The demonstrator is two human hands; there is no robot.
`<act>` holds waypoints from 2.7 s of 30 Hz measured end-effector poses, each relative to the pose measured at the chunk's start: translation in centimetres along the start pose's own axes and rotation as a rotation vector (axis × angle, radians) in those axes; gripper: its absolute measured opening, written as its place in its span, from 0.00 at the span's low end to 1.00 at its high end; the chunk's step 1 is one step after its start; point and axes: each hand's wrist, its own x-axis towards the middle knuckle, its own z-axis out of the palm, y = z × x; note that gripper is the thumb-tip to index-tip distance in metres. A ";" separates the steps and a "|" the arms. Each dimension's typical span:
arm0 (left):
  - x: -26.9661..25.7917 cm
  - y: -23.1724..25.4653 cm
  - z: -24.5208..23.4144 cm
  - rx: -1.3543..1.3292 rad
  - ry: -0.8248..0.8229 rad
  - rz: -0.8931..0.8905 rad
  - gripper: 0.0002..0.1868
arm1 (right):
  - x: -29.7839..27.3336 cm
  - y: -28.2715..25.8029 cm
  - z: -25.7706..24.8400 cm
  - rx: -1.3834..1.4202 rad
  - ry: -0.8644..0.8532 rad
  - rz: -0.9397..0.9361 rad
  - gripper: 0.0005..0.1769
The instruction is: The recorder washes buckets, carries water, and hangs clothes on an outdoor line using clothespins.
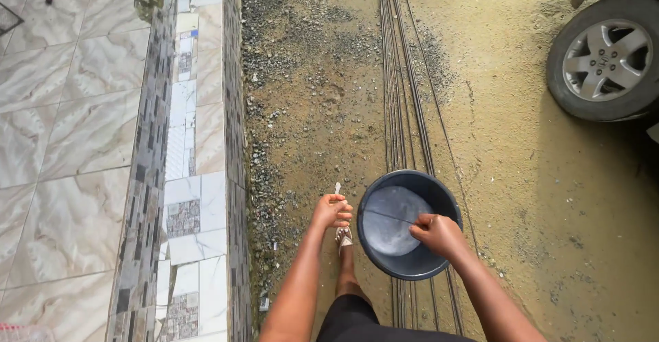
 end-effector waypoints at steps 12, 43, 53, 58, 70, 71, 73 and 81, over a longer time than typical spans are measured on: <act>23.2 27.9 1.2 0.047 -0.050 0.078 0.15 | 25.7 20.7 -2.5 0.973 0.431 0.812 0.13; 101.3 59.7 44.6 0.451 -0.345 -0.131 0.14 | 94.7 10.0 -63.5 1.080 0.485 0.399 0.21; 116.6 79.4 50.8 0.112 -0.049 -0.281 0.16 | 120.4 3.5 -83.7 1.159 0.212 0.093 0.23; 130.1 81.7 50.8 -0.067 -0.011 -0.289 0.14 | 136.1 6.3 -88.7 1.027 0.073 -0.043 0.23; 148.3 96.6 60.9 -0.327 0.402 -0.188 0.41 | 173.1 9.4 -101.2 0.562 -0.190 -0.243 0.20; 150.3 98.7 61.5 -0.310 0.460 -0.191 0.41 | 176.0 9.4 -102.4 0.518 -0.183 -0.260 0.20; 154.5 102.0 62.6 -0.300 0.522 -0.184 0.42 | 181.9 9.8 -104.4 0.473 -0.175 -0.291 0.20; 173.0 119.1 64.4 -0.260 0.507 -0.137 0.51 | 205.1 6.4 -113.2 0.316 -0.166 -0.336 0.22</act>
